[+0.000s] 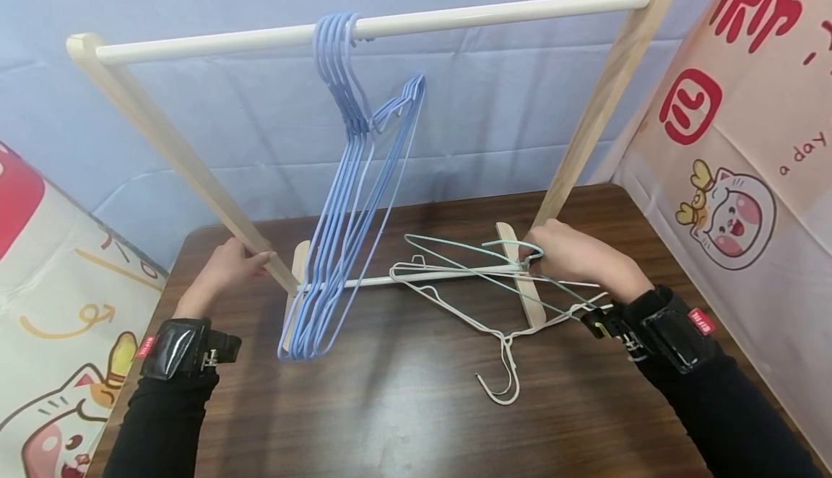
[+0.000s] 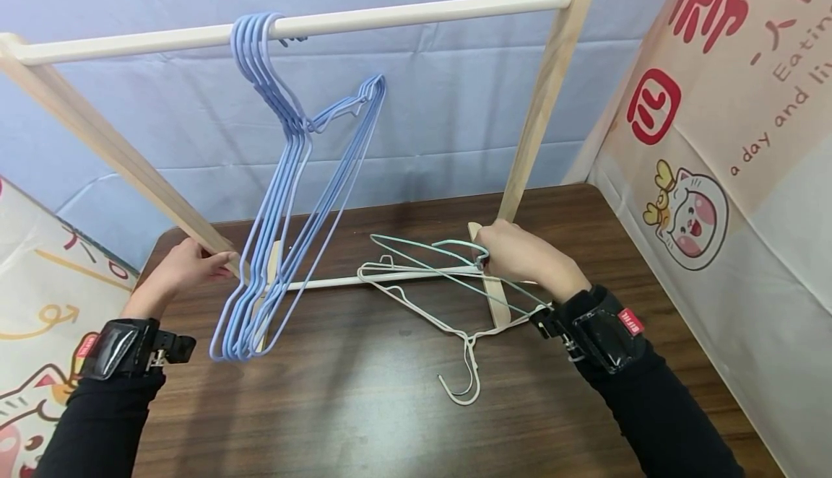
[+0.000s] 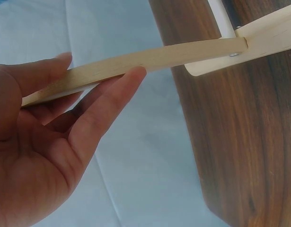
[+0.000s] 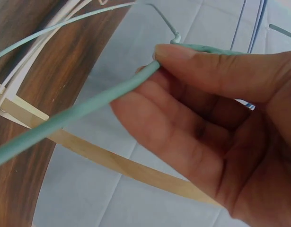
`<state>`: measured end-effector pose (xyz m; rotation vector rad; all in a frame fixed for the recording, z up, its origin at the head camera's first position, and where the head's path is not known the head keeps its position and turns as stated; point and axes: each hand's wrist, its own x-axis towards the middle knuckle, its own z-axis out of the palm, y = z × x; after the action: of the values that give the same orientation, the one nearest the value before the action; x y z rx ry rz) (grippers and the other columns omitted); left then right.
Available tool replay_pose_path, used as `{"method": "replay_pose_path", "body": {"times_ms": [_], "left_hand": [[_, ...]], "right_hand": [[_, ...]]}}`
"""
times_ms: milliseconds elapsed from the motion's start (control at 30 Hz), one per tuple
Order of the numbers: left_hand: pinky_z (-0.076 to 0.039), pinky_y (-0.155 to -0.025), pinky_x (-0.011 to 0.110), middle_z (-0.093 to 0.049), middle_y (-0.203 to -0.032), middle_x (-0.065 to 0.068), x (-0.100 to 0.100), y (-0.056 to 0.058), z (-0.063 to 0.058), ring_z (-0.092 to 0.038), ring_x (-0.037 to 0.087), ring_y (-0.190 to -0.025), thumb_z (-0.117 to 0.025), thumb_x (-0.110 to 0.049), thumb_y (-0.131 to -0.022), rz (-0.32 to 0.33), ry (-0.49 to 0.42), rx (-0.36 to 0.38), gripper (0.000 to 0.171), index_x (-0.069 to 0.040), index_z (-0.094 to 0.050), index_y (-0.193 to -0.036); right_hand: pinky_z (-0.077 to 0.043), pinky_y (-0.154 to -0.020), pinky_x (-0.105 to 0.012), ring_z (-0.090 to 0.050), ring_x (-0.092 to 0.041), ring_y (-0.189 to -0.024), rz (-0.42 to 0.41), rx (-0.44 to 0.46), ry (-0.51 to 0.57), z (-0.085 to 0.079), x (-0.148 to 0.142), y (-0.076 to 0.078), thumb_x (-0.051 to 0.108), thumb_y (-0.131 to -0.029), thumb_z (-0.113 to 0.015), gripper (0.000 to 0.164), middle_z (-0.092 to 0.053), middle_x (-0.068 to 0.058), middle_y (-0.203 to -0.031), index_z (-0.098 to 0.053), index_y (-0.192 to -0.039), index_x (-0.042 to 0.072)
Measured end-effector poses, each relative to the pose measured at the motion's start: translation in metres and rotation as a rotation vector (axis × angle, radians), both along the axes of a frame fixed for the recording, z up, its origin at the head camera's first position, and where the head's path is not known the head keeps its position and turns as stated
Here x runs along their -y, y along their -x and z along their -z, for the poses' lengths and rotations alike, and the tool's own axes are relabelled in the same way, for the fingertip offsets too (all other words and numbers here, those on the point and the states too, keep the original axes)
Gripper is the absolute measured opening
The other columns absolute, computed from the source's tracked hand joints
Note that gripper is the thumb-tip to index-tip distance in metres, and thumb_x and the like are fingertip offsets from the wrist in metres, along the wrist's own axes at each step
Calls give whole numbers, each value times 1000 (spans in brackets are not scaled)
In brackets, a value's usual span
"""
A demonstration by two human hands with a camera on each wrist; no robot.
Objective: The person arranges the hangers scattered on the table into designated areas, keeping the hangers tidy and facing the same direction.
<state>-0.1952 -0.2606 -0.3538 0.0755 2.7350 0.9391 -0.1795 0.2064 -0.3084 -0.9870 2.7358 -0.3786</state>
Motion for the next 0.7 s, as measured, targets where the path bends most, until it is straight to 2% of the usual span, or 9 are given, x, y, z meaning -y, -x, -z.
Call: {"method": "replay_pose_path", "body": {"times_ms": [167,300,433,700], "left_hand": [[-52,-71,42,-63,-94,29,0,0,0,-67,26,-75,-50,-19,-94,3,2,-8,39,14,-52,-114],[-51,-72,43,-63,-95,29,0,0,1,-67,27,-75,-50,-18,-94,3,-1,-11,38,14,-52,-114],[-52,-72,43,-62,-95,29,1,-1,1,-66,27,-75,-49,-18,-94,1,-6,-12,38,15,-51,-114],[-52,-70,40,-63,-94,28,1,-1,1,-66,25,-74,-49,-18,-94,2,-6,-6,38,15,-51,-114]], "right_hand": [[-32,-51,-25,-38,-9,-53,36,8,12,-3,0,0,-6,-73,-63,23,-45,9,-57,-59,-60,12],[-33,-48,-24,-38,-7,-46,80,55,37,-6,1,0,-5,-76,-62,26,-40,9,-51,-56,-58,13],[-40,-46,-25,-46,-7,-41,138,103,57,-9,1,0,-3,-77,-64,20,-48,7,-48,-61,-63,11],[-48,-47,-24,-57,-12,-43,225,143,87,-13,4,0,-2,-76,-66,6,-55,3,-48,-66,-73,4]]}}
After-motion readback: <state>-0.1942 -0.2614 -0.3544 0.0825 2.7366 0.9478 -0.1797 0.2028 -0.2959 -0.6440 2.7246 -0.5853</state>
